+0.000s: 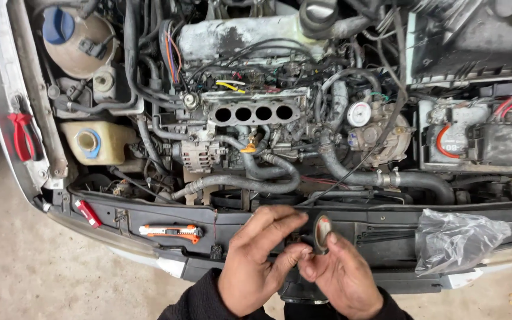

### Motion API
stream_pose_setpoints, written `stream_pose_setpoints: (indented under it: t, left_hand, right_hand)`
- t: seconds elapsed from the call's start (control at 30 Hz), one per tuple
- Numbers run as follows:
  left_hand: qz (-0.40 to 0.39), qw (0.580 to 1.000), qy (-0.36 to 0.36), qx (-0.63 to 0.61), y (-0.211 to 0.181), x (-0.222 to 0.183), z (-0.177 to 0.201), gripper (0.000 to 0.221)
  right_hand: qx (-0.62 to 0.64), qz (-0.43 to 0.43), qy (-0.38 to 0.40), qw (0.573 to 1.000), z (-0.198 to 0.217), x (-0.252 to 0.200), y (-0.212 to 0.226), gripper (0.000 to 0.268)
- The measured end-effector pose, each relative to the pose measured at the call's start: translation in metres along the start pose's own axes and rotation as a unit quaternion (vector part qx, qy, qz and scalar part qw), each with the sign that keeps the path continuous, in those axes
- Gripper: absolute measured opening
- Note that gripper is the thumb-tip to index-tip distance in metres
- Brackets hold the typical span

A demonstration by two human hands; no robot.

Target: Repairing and wrapping electrical wiring in a car engine bay.

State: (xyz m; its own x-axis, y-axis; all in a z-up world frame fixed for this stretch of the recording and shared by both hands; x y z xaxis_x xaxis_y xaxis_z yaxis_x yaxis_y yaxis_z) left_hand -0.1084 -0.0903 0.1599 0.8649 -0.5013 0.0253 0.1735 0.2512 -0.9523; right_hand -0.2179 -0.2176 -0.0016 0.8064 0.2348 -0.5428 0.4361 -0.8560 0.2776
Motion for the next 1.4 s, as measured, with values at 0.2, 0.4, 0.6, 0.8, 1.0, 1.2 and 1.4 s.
stream_pose_setpoints:
  t: [0.2, 0.4, 0.6, 0.8, 1.0, 1.2, 1.4]
  left_hand:
    - [0.032, 0.999, -0.007, 0.008, 0.010, -0.011, -0.016, 0.018]
    - [0.001, 0.988, 0.130, -0.088, -0.011, 0.025, -0.006, 0.040]
    - [0.001, 0.965, 0.257, -0.054, 0.026, 0.010, -0.015, 0.032]
    - [-0.039, 0.952, 0.197, 0.232, 0.026, 0.030, 0.011, 0.042]
    - [-0.066, 0.952, 0.210, 0.212, 0.041, 0.028, 0.007, 0.049]
    - [0.118, 0.943, 0.097, -0.297, 0.101, 0.010, -0.003, 0.070]
    - [0.211, 0.904, 0.014, -0.371, 0.136, 0.009, -0.010, 0.067]
  right_hand:
    - [0.013, 0.001, 0.105, 0.994, -0.017, -0.012, 0.015, 0.035]
    - [0.131, -0.142, 0.136, 0.972, -0.010, -0.017, -0.005, 0.041]
    - [0.114, -0.292, 0.213, 0.926, -0.047, -0.012, -0.030, 0.060]
    - [-0.209, 0.002, -0.007, 0.978, -0.023, 0.024, 0.035, 0.035]
    - [-0.292, -0.014, -0.025, 0.956, -0.006, 0.038, 0.014, 0.015]
    - [-0.231, 0.027, 0.029, 0.972, -0.017, 0.046, 0.001, 0.011]
    - [-0.251, 0.087, -0.056, 0.963, 0.005, 0.066, -0.001, 0.009]
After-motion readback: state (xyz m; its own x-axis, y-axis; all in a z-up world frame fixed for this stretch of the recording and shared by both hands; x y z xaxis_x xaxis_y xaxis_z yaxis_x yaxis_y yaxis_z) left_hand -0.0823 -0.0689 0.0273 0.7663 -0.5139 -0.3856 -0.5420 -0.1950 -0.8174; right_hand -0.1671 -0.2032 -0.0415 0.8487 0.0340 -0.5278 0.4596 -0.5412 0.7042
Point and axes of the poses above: each hand's wrist, its own x-axis towards the middle knuckle, its own z-axis out of the back of the hand, y = z × x, the point moved 9 cm from there along x, towards the middle knuckle, and after that the axes turned 7 degrees about y, right-handed, at the moved point
